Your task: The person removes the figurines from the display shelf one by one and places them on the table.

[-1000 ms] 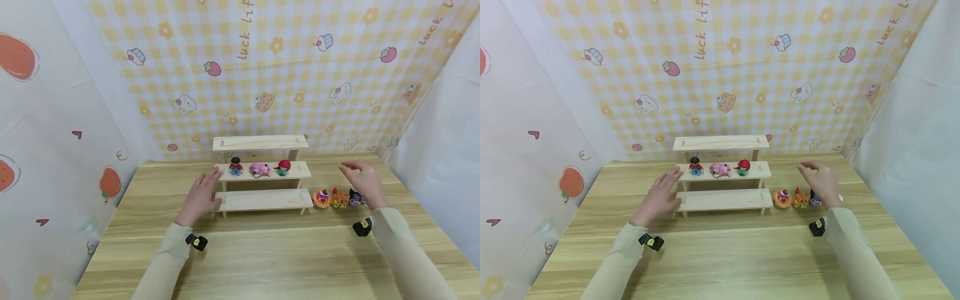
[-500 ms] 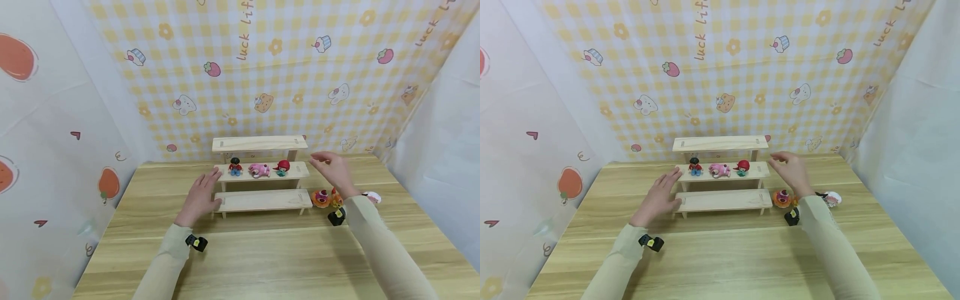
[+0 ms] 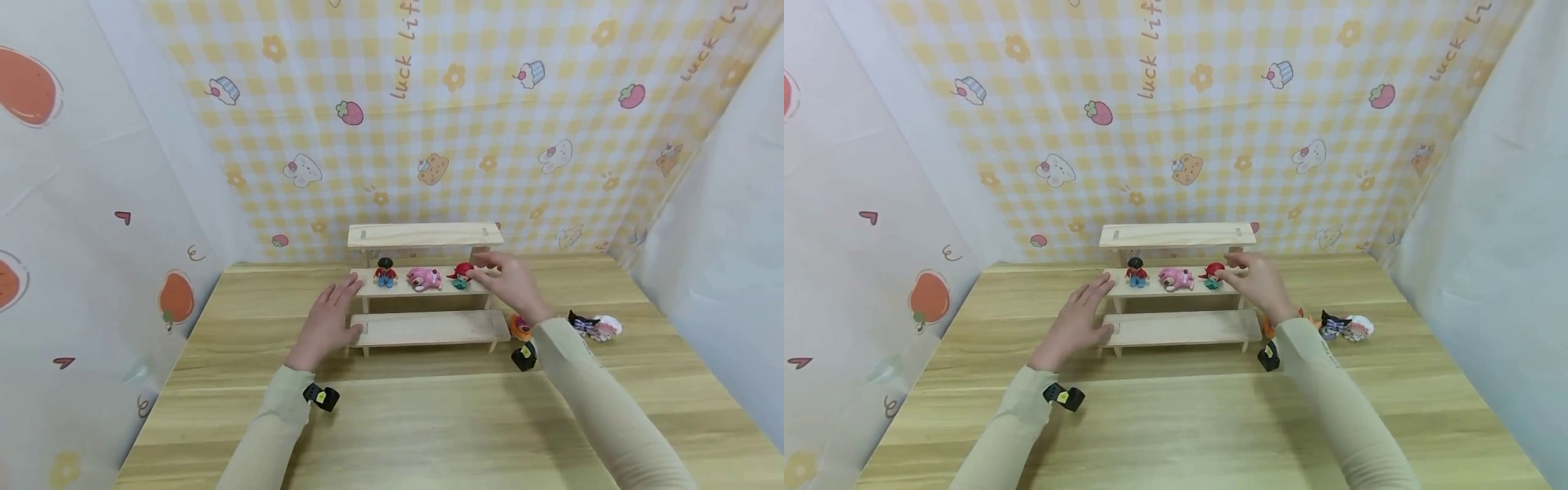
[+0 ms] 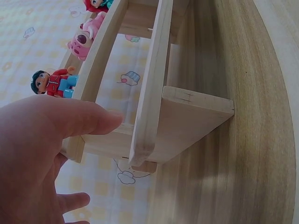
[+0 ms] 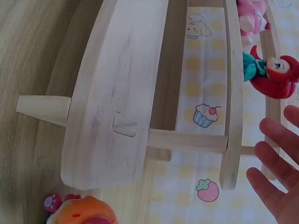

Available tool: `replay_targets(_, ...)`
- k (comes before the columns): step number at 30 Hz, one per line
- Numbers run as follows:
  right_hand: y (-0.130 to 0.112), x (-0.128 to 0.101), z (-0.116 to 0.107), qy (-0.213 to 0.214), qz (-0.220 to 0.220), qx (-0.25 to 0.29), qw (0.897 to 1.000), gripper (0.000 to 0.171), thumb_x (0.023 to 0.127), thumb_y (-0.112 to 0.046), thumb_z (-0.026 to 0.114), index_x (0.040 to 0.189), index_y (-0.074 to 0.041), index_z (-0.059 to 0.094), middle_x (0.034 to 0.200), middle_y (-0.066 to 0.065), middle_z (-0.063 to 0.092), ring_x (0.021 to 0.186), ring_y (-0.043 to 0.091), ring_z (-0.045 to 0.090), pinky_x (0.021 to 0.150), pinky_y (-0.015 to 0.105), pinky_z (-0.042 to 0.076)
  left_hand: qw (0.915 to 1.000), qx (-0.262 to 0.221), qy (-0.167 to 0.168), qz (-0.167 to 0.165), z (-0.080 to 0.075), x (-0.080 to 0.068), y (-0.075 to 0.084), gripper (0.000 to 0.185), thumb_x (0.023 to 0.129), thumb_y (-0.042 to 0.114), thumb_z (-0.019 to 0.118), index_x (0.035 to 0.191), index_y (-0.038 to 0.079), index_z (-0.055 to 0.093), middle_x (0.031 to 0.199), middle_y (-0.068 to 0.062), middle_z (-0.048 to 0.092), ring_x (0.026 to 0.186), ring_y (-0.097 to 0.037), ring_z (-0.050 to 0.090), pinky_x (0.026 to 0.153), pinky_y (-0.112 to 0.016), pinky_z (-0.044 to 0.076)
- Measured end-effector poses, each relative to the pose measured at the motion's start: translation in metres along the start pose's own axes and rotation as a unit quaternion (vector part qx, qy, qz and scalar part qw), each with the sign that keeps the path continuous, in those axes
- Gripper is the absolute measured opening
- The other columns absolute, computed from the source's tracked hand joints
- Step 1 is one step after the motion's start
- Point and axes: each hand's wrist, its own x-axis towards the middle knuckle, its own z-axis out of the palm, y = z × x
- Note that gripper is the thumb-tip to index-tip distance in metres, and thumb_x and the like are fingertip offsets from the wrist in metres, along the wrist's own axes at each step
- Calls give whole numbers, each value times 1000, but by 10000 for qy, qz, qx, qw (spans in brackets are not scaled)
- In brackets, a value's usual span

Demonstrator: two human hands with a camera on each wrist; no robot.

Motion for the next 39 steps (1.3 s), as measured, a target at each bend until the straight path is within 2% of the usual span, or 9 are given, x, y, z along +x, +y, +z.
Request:
replay_targets(4, -3, -1, 5, -133, -43, 143, 9998, 49, 87, -39, 67, 125, -8, 63, 123, 15, 63, 108, 34, 62, 90, 49, 53, 10000, 33, -24, 6, 1, -1, 0, 84, 80, 23, 74, 150, 9, 30, 159, -7, 23, 142, -34, 28, 119, -51, 18)
replay_targets(8, -6, -2, 10, -97, 55, 63, 9999, 47, 87, -36, 69, 126, -10, 63, 115, 15, 65, 98, 33, 66, 80, 45, 56, 10000, 14, -24, 27, 1, -2, -1, 83, 81, 23, 73, 150, 10, 29, 159, -6, 22, 142, -34, 27, 119, -51, 17)
replay_targets(11, -9, -1, 14, -57, -10, -28, 10000, 46, 87, -35, 69, 124, -8, 64, 107, 15, 67, 90, 28, 66, 72, 38, 56, 10000, -10, 0, -25, 0, -5, -2, 82, 80, 22, 73, 149, 9, 30, 159, -7, 23, 142, -35, 28, 119, -51, 17)
replay_targets(15, -13, -1, 15, -74, -69, 127, 9999, 44, 88, -30, 69, 123, -5, 64, 107, 16, 66, 87, 26, 63, 67, 32, 54, 10000, 24, 60, -16, -1, -8, -5, 83, 79, 23, 74, 148, 7, 31, 158, -9, 24, 142, -34, 29, 119, -51, 17)
replay_targets(18, -10, -2, 12, -61, -29, 304, 9995, 40, 89, -25, 68, 123, -4, 63, 108, 17, 66, 89, 26, 61, 67, 30, 53, 10000, 33, 67, 51, -2, -7, -4, 84, 79, 24, 74, 149, 7, 30, 158, -9, 23, 142, -33, 29, 119, -51, 17)
replay_targets(23, -3, -2, 3, 104, -120, 226, 9996, 38, 90, -22, 66, 122, -1, 63, 109, 18, 66, 89, 27, 59, 66, 29, 50, 10000, 8, -26, 4, -5, -1, 0, 83, 81, 23, 73, 150, 8, 29, 159, -7, 21, 142, -34, 27, 119, -51, 16)
replay_targets(28, 5, -6, -9, 269, -50, 180, 9995, 41, 91, -26, 64, 124, -2, 62, 107, 17, 66, 89, 28, 58, 68, 30, 49, 10000, 47, -23, 28, -6, 2, 0, 84, 80, 22, 73, 149, 7, 29, 159, -8, 21, 143, -31, 27, 119, -50, 16)
replay_targets(39, 38, -35, -39, 632, 284, -48, 9976, 47, 94, -31, 60, 128, 0, 57, 109, 19, 65, 96, 29, 58, 79, 38, 48, 10000, -78, -2, -7, 0, -2, 0, 84, 80, 24, 73, 150, 10, 30, 159, -5, 22, 140, -41, 27, 118, -52, 17)
